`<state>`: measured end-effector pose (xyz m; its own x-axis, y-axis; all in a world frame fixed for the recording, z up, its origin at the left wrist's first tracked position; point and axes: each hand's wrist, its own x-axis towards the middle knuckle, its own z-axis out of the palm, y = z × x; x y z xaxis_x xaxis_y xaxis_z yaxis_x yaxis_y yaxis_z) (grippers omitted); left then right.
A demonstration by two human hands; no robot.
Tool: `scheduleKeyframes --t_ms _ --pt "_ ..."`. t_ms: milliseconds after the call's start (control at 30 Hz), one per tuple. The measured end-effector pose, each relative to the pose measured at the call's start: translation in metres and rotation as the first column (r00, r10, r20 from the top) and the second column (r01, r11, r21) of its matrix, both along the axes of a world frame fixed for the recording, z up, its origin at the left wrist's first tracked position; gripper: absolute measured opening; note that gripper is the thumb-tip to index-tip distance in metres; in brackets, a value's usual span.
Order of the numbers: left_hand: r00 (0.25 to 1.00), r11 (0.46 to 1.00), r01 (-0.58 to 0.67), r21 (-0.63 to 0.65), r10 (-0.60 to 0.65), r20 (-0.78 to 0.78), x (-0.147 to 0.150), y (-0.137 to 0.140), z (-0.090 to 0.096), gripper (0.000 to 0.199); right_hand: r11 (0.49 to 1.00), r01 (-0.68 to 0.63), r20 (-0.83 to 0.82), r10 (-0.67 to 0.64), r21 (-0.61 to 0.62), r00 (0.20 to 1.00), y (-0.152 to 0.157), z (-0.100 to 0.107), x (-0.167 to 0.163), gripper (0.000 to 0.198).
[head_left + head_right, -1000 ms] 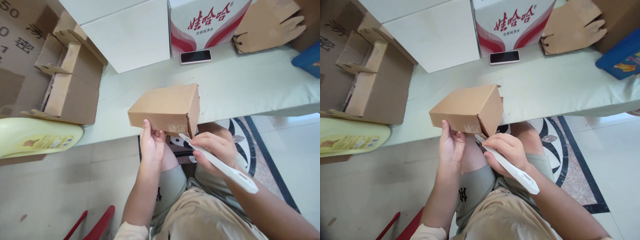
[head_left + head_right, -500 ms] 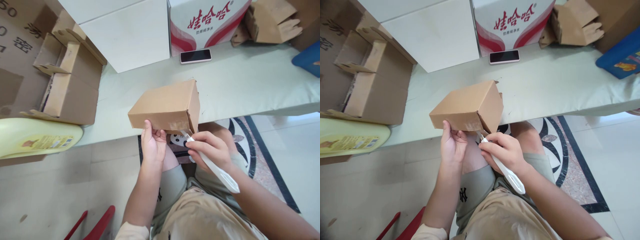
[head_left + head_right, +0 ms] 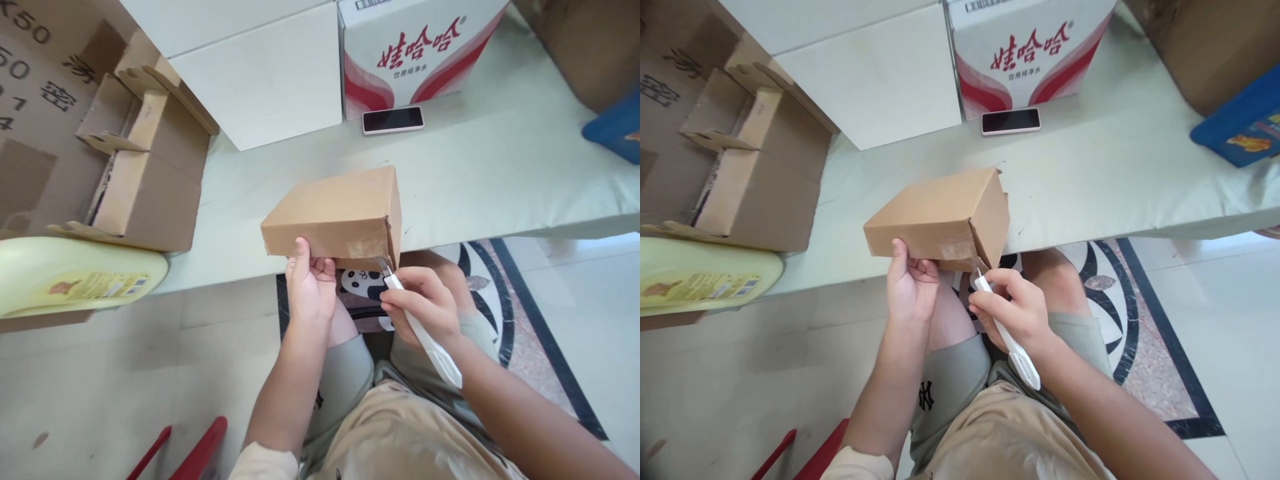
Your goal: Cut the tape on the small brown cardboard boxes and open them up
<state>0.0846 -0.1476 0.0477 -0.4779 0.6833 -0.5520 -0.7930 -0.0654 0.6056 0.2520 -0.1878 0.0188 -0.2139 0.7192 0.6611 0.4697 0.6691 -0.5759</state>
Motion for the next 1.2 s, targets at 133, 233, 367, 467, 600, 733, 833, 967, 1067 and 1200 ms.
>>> scheduleKeyframes --t_ms 133,233,367,467,600,733,833,967,1067,1200 --pt "1.0 1.0 0.006 -0.004 -0.006 -0.001 0.002 0.003 0.001 0.013 0.998 0.04 0.037 -0.038 -0.055 0.999 -0.001 0.004 0.004 0.009" --pt "0.999 1.0 0.017 0.004 -0.016 -0.029 0.002 0.001 -0.003 0.015 0.999 0.01 0.016 -0.009 -0.037 1.0 -0.001 0.01 0.005 0.009" --pt "0.997 1.0 0.009 0.03 -0.007 -0.075 -0.005 0.0 -0.011 0.016 1.0 -0.004 0.004 0.004 0.012 1.0 -0.004 0.01 0.006 0.012" --pt "0.994 0.998 -0.009 0.056 0.015 -0.109 -0.021 0.002 -0.014 0.021 0.982 0.176 -0.103 -0.169 0.068 0.98 -0.003 0.005 0.015 0.009" --pt "0.993 0.995 -0.003 0.101 0.015 -0.12 -0.041 0.003 -0.013 0.031 0.987 0.155 -0.07 -0.158 -0.043 0.985 0.002 -0.003 0.035 0.011" --pt "0.994 0.996 0.003 0.095 0.007 -0.107 -0.043 -0.002 -0.011 0.031 0.95 0.056 -0.255 -0.138 -0.306 0.957 0.007 -0.011 0.037 0.024" --pt "0.995 0.995 0.05 0.088 -0.042 -0.093 -0.041 -0.006 -0.011 0.029 0.924 0.121 -0.341 -0.252 -0.363 0.905 0.012 -0.014 0.029 0.026" --pt "0.988 0.988 0.145 0.048 -0.141 -0.066 -0.046 -0.008 -0.01 0.026 0.932 0.194 -0.307 -0.289 -0.305 0.907 0.021 -0.019 0.025 0.02" --pt "0.979 0.979 0.198 0.056 -0.195 -0.058 -0.051 -0.007 -0.009 0.029 0.931 0.17 -0.251 -0.258 -0.322 0.933 0.026 -0.024 0.032 0.026" --pt "0.948 0.948 0.317 0.003 -0.317 -0.032 -0.054 -0.004 -0.014 0.029 0.924 0.079 -0.176 -0.154 -0.374 0.972 0.027 -0.035 0.046 0.028"
